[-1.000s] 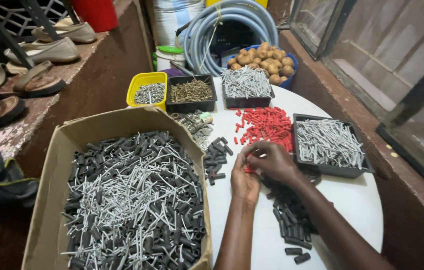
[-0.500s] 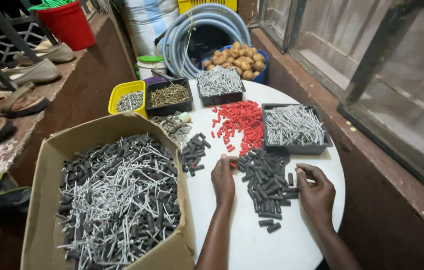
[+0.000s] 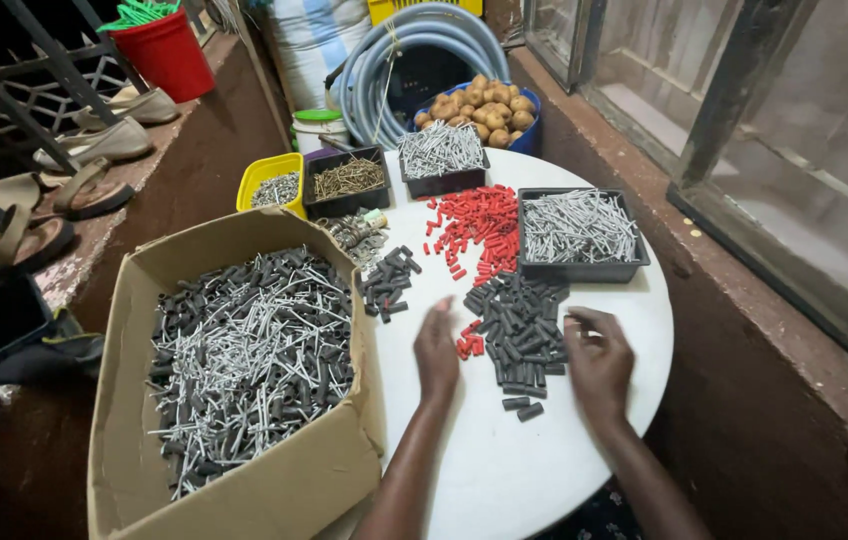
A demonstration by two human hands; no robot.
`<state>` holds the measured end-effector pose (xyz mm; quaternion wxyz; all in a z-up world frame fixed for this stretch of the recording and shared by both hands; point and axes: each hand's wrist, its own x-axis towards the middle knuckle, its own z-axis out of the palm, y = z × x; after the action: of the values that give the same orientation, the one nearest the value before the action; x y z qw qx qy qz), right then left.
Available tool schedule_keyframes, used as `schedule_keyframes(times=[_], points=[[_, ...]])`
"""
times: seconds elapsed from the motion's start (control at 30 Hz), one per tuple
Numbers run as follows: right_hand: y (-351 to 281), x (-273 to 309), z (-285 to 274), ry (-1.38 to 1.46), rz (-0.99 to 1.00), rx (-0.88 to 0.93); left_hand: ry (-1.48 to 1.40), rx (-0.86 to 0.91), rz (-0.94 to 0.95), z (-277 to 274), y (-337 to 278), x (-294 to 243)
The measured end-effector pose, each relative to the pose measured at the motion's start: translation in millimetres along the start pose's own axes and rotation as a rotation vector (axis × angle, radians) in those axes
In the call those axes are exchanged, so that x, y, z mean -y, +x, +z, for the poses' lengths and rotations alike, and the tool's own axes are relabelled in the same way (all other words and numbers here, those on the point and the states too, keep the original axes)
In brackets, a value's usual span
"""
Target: Assembling plastic wall plugs by inserting metal nails into them by hand
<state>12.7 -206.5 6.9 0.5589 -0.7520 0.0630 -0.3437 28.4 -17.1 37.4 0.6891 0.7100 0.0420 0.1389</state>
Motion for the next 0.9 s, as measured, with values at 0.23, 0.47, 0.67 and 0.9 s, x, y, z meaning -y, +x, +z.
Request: schedule_keyframes(times=[0.23, 0.47, 0.67, 0.9], points=[[9, 19, 68, -0.404, -0.358, 0.507, -0.025, -0.242, -0.037, -3, 3, 20], [39, 2, 90, -0.435, -0.537, 0.633, 0.009, -0.19, 0.059, -3, 3, 28], [25, 12, 33, -0.002, -0.131, 0.256, 0.325, -0.131, 0.133, 8, 40, 79], [21, -33, 13, 0.066, -0.108, -0.008, 0.668, 0.128, -0.173, 21, 71, 32]])
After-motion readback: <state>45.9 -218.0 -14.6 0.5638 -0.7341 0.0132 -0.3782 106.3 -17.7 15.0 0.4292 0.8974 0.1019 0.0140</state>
